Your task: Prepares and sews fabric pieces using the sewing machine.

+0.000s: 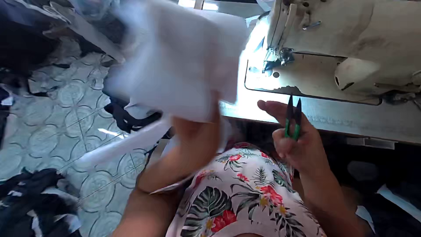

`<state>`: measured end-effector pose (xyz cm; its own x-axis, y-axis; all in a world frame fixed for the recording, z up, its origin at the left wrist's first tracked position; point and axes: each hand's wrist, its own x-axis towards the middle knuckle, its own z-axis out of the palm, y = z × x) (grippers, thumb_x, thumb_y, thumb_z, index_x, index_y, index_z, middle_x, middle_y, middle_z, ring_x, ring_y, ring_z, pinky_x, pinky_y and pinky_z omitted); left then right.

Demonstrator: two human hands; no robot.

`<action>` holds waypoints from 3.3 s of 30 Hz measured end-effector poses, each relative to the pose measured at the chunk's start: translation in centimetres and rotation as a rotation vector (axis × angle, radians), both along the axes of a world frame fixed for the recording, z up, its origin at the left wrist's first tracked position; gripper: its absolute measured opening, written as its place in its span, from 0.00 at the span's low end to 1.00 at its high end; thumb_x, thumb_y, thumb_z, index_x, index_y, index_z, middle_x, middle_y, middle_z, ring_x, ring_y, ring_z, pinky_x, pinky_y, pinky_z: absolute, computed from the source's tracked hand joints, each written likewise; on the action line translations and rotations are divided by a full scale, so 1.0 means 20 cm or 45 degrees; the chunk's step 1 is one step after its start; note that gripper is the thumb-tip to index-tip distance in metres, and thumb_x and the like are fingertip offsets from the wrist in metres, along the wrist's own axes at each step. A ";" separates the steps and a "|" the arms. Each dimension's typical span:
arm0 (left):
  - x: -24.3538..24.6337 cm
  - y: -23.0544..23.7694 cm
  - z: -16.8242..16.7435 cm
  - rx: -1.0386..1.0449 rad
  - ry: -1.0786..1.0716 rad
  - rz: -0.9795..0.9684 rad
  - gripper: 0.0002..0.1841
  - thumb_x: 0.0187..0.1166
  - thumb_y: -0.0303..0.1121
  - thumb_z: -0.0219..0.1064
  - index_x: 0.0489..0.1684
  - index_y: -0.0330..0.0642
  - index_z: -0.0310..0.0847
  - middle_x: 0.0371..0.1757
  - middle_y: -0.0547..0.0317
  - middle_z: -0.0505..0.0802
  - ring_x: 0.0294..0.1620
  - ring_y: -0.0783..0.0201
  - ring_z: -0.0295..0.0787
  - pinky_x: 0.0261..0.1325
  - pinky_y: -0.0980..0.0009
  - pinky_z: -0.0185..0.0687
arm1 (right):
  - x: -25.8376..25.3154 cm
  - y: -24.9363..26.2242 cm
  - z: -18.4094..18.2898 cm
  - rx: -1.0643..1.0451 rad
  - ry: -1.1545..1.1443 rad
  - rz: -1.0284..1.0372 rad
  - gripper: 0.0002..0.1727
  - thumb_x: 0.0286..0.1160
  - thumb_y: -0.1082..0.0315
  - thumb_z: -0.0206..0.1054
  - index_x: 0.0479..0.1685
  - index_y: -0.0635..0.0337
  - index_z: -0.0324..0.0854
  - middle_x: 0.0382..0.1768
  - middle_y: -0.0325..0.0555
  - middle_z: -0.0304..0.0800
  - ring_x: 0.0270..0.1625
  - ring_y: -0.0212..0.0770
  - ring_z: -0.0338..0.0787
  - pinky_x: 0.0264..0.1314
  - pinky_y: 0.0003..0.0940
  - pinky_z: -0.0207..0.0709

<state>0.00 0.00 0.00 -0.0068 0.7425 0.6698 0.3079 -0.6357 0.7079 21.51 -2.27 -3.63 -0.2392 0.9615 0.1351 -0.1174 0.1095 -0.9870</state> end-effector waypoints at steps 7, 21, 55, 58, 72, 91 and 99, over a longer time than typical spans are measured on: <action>0.40 0.01 -0.34 -0.232 0.472 -0.887 0.10 0.78 0.29 0.65 0.47 0.32 0.88 0.47 0.47 0.95 0.58 0.58 0.90 0.75 0.51 0.77 | 0.07 -0.11 -0.14 -0.277 0.196 -0.776 0.07 0.77 0.75 0.61 0.42 0.49 0.77 0.17 0.25 0.83 0.17 0.21 0.80 0.20 0.18 0.77; 0.72 0.13 -0.41 -0.279 0.636 -1.077 0.17 0.79 0.34 0.72 0.62 0.39 0.83 0.59 0.53 0.93 0.63 0.56 0.89 0.69 0.54 0.84 | 0.90 -0.32 0.19 0.474 -0.560 -1.402 0.08 0.84 0.63 0.66 0.55 0.43 0.74 0.36 0.15 0.85 0.26 0.17 0.84 0.27 0.15 0.82; 0.87 0.20 -0.73 -1.591 0.084 -1.690 0.35 0.69 0.13 0.72 0.80 0.41 0.70 0.64 0.57 0.91 0.47 0.70 0.93 0.56 0.72 0.90 | 0.57 -0.51 -0.67 0.329 -1.642 -0.807 0.19 0.84 0.58 0.63 0.52 0.68 0.86 0.37 0.58 0.93 0.35 0.53 0.95 0.34 0.45 0.88; 0.86 0.21 -0.74 -1.588 0.087 -1.683 0.35 0.69 0.14 0.73 0.80 0.43 0.69 0.65 0.58 0.90 0.46 0.71 0.93 0.54 0.73 0.90 | 0.58 -0.52 -0.68 0.331 -1.617 -0.834 0.20 0.84 0.56 0.63 0.50 0.68 0.87 0.35 0.57 0.93 0.33 0.50 0.94 0.33 0.42 0.87; 0.78 0.25 -0.56 -0.774 0.247 -1.537 0.17 0.83 0.39 0.67 0.55 0.33 0.88 0.50 0.56 0.95 0.51 0.70 0.91 0.59 0.67 0.87 | 0.89 -0.32 -0.40 -0.143 -1.533 -1.077 0.27 0.91 0.55 0.55 0.68 0.76 0.74 0.50 0.72 0.88 0.44 0.69 0.91 0.43 0.68 0.82; 0.35 0.58 -0.48 -0.173 -0.142 -1.120 0.12 0.75 0.35 0.74 0.23 0.43 0.80 0.32 0.68 0.90 0.42 0.81 0.87 0.57 0.75 0.84 | 0.30 0.16 -0.45 -0.065 -0.931 -0.413 0.32 0.71 0.51 0.76 0.69 0.65 0.80 0.59 0.56 0.89 0.57 0.51 0.90 0.58 0.55 0.85; 0.12 0.61 -0.54 -0.220 -0.102 -0.889 0.11 0.73 0.39 0.76 0.25 0.48 0.81 0.31 0.77 0.88 0.38 0.87 0.84 0.43 0.84 0.82 | 0.07 0.25 -0.57 0.339 -1.420 -0.536 0.26 0.69 0.44 0.76 0.55 0.56 0.92 0.57 0.56 0.91 0.63 0.66 0.86 0.57 0.70 0.75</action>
